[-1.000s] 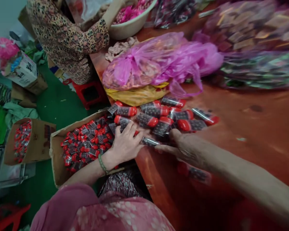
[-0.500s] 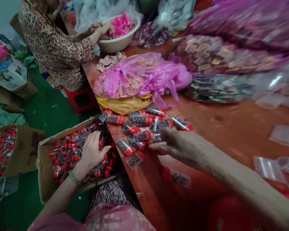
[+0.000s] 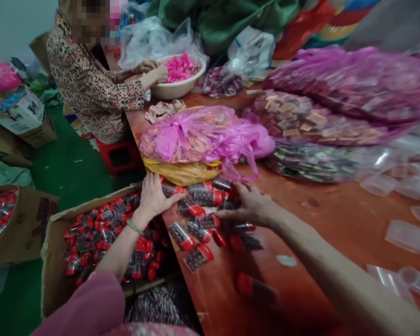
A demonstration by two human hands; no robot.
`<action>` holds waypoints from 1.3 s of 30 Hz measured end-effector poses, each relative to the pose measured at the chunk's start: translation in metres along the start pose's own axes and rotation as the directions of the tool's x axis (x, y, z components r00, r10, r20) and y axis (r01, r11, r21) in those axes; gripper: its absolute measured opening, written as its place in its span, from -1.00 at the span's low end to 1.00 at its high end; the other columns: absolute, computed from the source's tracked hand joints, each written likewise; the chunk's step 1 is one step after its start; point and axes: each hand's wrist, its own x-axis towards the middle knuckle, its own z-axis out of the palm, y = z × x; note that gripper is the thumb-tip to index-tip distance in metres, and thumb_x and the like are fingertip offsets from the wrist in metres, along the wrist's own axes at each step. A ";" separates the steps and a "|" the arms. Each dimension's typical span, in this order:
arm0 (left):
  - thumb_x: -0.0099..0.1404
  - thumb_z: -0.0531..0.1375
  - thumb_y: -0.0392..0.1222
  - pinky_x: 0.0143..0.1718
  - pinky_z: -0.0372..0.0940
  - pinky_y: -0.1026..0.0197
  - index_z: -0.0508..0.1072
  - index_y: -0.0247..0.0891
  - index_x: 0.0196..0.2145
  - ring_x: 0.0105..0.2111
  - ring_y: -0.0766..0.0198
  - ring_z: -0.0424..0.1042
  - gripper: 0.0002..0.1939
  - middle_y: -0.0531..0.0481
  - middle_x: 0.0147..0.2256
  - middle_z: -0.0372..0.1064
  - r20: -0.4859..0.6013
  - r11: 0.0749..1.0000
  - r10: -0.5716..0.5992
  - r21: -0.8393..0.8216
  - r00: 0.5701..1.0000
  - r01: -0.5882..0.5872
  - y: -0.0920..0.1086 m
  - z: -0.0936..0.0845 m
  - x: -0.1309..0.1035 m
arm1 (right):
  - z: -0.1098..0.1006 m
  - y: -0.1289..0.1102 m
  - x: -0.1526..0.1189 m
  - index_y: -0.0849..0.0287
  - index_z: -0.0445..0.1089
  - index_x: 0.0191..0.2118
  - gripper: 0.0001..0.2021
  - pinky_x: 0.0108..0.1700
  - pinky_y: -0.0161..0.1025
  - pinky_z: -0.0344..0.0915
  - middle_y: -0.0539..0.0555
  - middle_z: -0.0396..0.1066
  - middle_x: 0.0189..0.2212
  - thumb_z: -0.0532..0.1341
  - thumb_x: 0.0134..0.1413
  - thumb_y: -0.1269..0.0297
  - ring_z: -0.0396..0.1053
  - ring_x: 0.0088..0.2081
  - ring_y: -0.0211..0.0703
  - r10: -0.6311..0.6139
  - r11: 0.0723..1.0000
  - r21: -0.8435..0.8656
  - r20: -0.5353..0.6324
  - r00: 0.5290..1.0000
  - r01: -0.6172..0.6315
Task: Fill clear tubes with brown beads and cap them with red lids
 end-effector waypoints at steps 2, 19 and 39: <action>0.09 0.18 0.37 0.22 0.09 -0.18 0.14 -0.51 0.15 0.22 -0.17 0.16 -0.04 -0.50 0.15 0.18 -0.029 0.998 -0.053 -0.039 0.998 0.052 0.005 0.006 -0.004 | 0.005 -0.003 -0.001 0.37 0.17 0.21 -0.02 -0.12 0.22 0.34 0.53 0.36 -0.01 0.25 -0.20 -0.31 0.38 -0.02 0.48 0.060 0.998 -0.011 0.075 0.995 -0.059; 0.14 0.31 -0.04 0.03 0.31 0.00 0.38 -0.33 -0.02 -0.03 0.05 0.41 -0.51 -0.21 -0.05 0.45 0.134 0.962 0.084 -0.269 0.987 -0.045 -0.011 -0.019 -0.048 | 0.014 -0.061 -0.019 0.42 -0.16 0.37 0.21 0.33 0.14 -0.16 0.42 -0.21 0.37 0.34 -0.30 -0.19 -0.28 0.38 0.30 0.045 0.999 -0.022 0.373 0.927 -0.039; 0.35 0.06 0.13 0.22 0.14 -0.02 0.29 -0.34 0.16 0.21 0.01 0.18 -0.41 -0.30 0.19 0.22 0.245 0.880 0.464 -0.241 0.851 -0.410 0.034 -0.043 -0.036 | -0.008 -0.092 -0.113 0.02 0.05 0.34 0.01 -0.06 0.42 0.29 0.32 0.01 0.33 0.43 -0.30 0.02 0.06 0.23 0.59 -0.167 0.906 -0.335 0.278 0.946 0.258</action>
